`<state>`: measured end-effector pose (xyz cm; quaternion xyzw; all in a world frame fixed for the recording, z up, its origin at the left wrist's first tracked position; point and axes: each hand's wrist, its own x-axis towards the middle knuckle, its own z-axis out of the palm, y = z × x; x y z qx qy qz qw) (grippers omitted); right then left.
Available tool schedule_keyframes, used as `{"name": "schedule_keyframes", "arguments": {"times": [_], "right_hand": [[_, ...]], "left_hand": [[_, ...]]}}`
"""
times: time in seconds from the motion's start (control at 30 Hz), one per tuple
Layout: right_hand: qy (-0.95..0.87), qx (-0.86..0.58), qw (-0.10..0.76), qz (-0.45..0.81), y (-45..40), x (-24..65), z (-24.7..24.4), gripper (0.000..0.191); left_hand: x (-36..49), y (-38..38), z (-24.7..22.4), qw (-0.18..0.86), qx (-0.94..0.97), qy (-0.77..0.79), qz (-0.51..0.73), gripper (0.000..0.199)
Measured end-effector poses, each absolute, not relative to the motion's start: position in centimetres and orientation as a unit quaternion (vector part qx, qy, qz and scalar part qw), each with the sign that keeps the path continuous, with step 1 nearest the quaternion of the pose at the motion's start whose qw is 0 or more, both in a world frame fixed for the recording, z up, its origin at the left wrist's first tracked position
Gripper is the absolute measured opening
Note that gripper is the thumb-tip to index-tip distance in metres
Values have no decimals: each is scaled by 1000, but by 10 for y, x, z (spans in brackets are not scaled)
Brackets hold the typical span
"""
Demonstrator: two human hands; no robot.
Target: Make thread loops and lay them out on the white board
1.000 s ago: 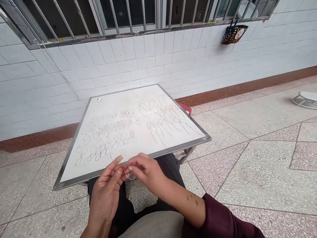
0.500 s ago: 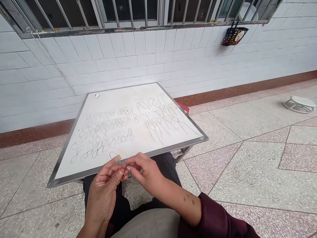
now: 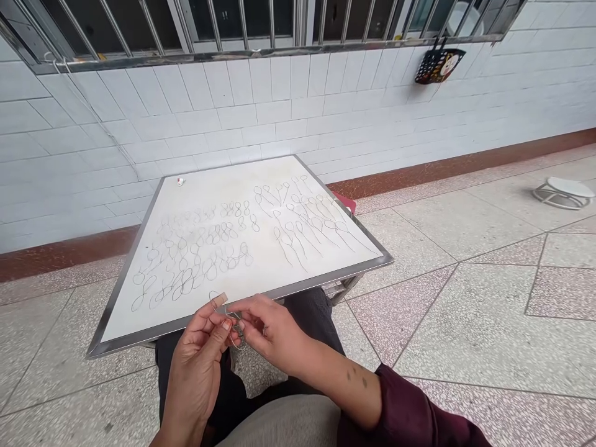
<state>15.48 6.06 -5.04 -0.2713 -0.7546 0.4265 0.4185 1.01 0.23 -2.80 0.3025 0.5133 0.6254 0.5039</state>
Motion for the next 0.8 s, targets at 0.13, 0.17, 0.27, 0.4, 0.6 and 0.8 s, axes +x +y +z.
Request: {"name": "schedule_keyframes", "arguments": {"times": [0.13,0.17,0.27,0.4,0.6,0.8], "right_hand": [[-727,-287,403,476,60,155,-53,22],[-718,-293,397,491,60,155,-53,20],[-686,-306,390,532,60,156,-56,17],[-614,-309,414,597,58,154,-61,14],[-504,-283,416,702,51,150,-72,24],[-794,-335,421,283,50,152,-65,7]], "left_hand": [[11,3,-28,501,288,508,639,43],[11,4,-28,498,280,507,645,43],[11,6,-27,485,256,506,666,44],[8,8,-26,448,231,499,705,43],[3,8,-22,383,222,496,747,46],[3,8,-28,348,270,547,712,43]]}}
